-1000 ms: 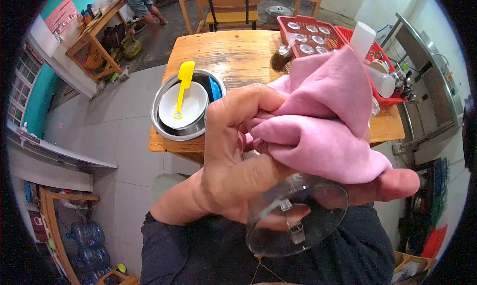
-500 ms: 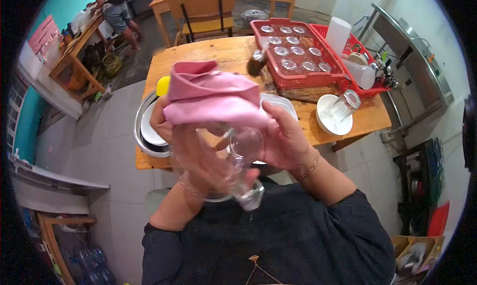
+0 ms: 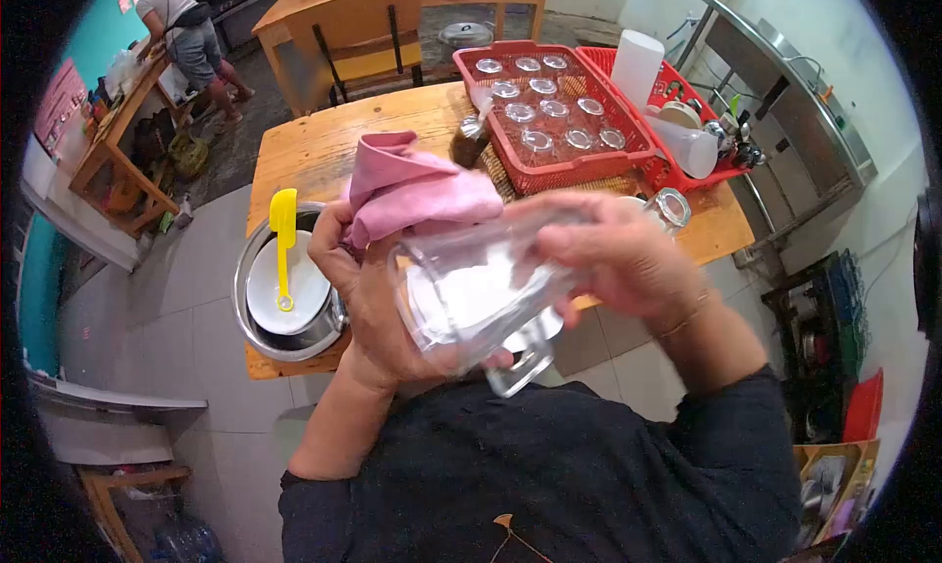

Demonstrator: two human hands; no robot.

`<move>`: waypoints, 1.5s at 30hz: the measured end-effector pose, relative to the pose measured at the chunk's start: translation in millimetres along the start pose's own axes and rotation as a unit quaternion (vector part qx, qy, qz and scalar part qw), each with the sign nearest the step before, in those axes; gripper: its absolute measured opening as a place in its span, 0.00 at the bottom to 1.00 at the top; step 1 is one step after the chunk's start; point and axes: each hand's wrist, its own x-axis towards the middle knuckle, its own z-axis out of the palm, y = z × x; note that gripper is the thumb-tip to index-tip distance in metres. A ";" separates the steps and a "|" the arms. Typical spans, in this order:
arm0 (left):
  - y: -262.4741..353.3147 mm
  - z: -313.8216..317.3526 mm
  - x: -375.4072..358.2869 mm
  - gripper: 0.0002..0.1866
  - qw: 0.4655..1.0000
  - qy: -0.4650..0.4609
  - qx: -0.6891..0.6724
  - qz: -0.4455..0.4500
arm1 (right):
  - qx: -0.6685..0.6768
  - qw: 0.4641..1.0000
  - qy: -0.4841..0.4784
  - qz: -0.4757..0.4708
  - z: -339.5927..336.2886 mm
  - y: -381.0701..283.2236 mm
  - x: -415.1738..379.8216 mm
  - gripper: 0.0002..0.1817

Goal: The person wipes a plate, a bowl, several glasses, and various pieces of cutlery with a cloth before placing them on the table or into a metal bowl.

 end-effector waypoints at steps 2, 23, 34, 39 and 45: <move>-0.2 -10.0 2.1 0.51 0.986 -0.042 0.157 0.028 | -0.126 0.989 0.046 -0.068 -14.4 -35.0 -4.4 0.24; -46.8 -39.2 -8.6 0.47 0.984 0.072 0.016 -0.159 | -0.836 0.463 0.294 0.004 -318.5 -135.8 244.7 0.26; -43.7 -45.1 -2.8 0.50 0.958 0.131 0.020 -0.254 | -0.822 0.465 0.317 0.087 -369.6 -107.2 277.7 0.23; -45.8 -46.9 -5.9 0.50 0.953 0.141 0.079 -0.255 | -0.860 0.440 0.199 0.167 -384.1 -121.9 282.5 0.22; -56.2 -55.1 -15.6 0.48 0.961 0.134 0.102 -0.218 | -0.911 0.310 0.102 0.253 -381.2 -108.3 298.8 0.22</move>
